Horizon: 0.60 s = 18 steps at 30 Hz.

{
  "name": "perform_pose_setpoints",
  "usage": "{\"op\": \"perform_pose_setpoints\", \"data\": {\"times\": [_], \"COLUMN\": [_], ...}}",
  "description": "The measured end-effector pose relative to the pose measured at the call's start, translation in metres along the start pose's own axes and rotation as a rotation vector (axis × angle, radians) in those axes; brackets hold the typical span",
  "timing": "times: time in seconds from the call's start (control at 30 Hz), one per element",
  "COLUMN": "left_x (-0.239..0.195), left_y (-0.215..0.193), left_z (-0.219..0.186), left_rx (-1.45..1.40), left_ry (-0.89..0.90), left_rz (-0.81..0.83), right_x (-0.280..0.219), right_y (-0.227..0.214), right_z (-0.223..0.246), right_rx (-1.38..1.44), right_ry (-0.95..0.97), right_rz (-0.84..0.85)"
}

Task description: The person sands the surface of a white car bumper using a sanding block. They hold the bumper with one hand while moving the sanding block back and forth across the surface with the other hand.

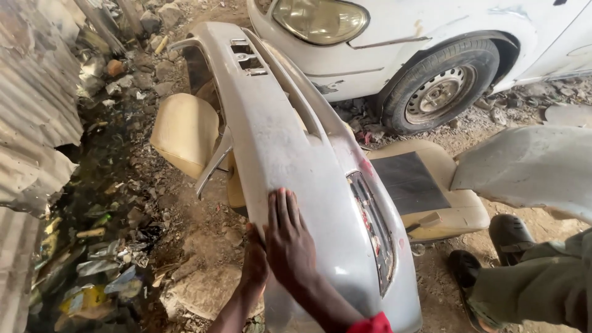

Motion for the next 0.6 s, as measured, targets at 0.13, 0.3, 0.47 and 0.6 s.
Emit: {"op": "perform_pose_setpoints", "data": {"times": [0.13,0.3,0.47,0.6], "left_x": [0.001,-0.001,0.003,-0.003], "left_y": [0.003,0.001,0.007,0.005], "left_z": [0.001,0.004,0.001,-0.002], "left_rx": [-0.150,-0.017,-0.097,-0.170], "left_ry": [-0.013,-0.070,0.003,-0.080], "left_rz": [0.065,-0.016,0.042,-0.005], "right_x": [-0.023,0.014,0.025,-0.015], "right_y": [-0.023,-0.001,0.013,-0.032], "right_z": [0.012,-0.008,-0.013,0.013], "right_rx": [0.045,0.142,0.040,0.042], "right_ry": [-0.115,-0.082,-0.066,-0.132], "right_rz": [0.054,0.070,0.093,0.026]}}
Point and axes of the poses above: each hand's wrist, its own x-axis towards the middle knuckle, its own y-axis out of the palm, z = x × y, the point moved 8 cm from there along x, towards the middle knuckle, and after that the axes turned 7 degrees about -z, right-handed, at the moved point
